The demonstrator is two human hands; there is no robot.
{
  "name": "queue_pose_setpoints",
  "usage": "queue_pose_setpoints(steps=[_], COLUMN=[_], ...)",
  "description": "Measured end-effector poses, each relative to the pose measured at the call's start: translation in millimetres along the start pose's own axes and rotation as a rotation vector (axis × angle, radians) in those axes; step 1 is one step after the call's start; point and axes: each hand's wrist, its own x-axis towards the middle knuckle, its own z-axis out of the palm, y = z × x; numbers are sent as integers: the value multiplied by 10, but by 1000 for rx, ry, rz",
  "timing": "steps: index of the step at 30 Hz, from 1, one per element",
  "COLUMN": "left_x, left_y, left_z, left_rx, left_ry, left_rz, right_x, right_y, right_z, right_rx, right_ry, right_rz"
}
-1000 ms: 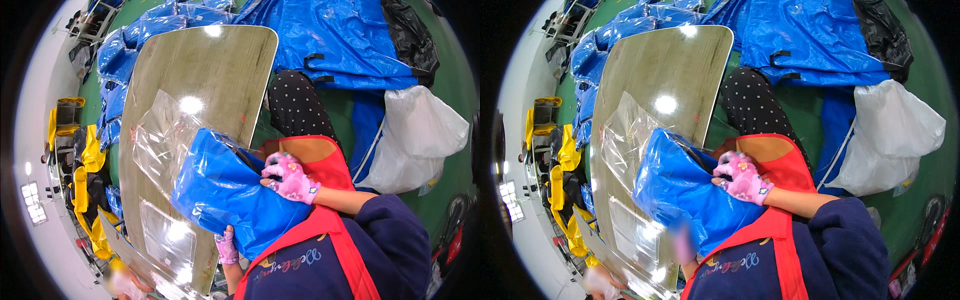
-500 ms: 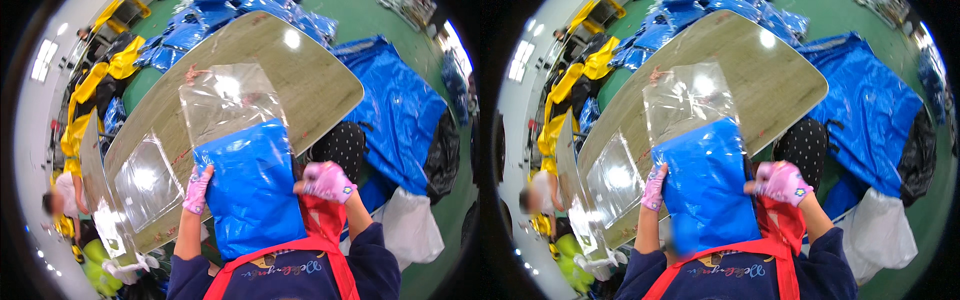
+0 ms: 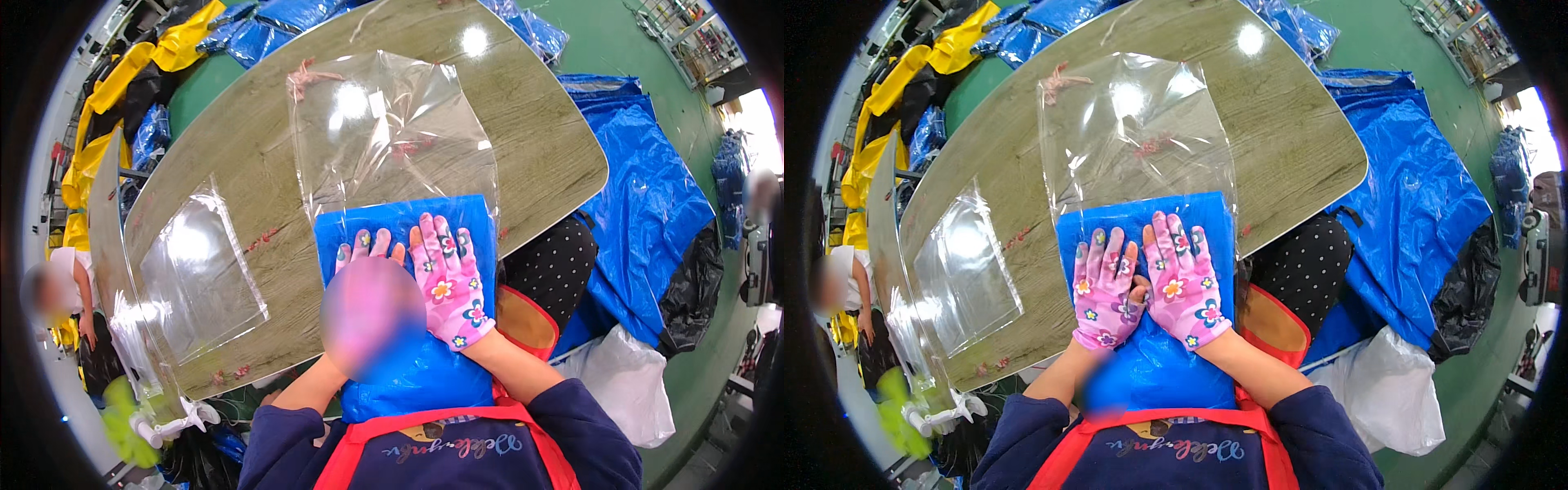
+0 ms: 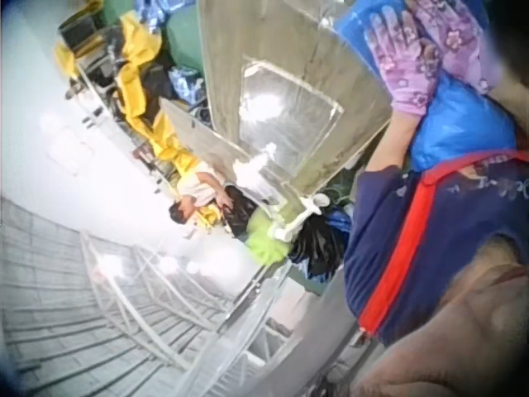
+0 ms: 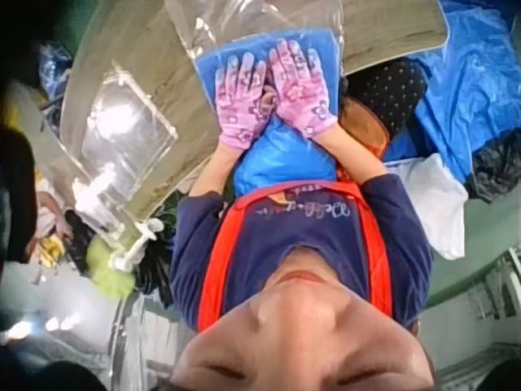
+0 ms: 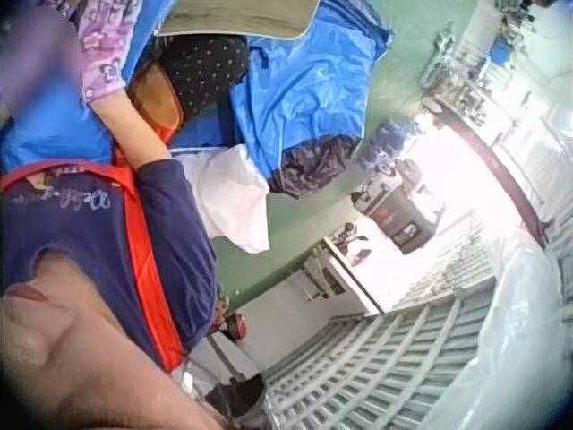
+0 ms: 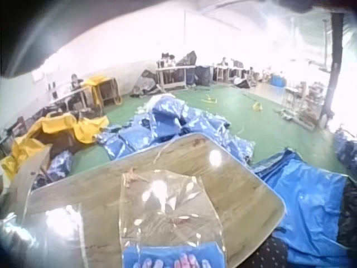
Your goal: The person folds blue and black tarps on a table, places them into clear plastic bags, and sets the packaged items aside. The process is repeated for multiple tarps in a factory setting.
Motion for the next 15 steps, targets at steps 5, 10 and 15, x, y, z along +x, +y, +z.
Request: queue_pose_setpoints(steps=[5,10,15], left_x=[61,127,306], left_y=[10,-358,-587], left_z=[-45,-279,-203], left_rx=[-31,-198,-1249], left_ry=[-4,115,230], left_rz=[11,-320,-777], right_x=[35,214,233], right_y=[18,588,972], right_z=[-8,-330,168], right_rx=[15,438,1121], right_ry=[39,413,296], right_rz=[-5,150,485])
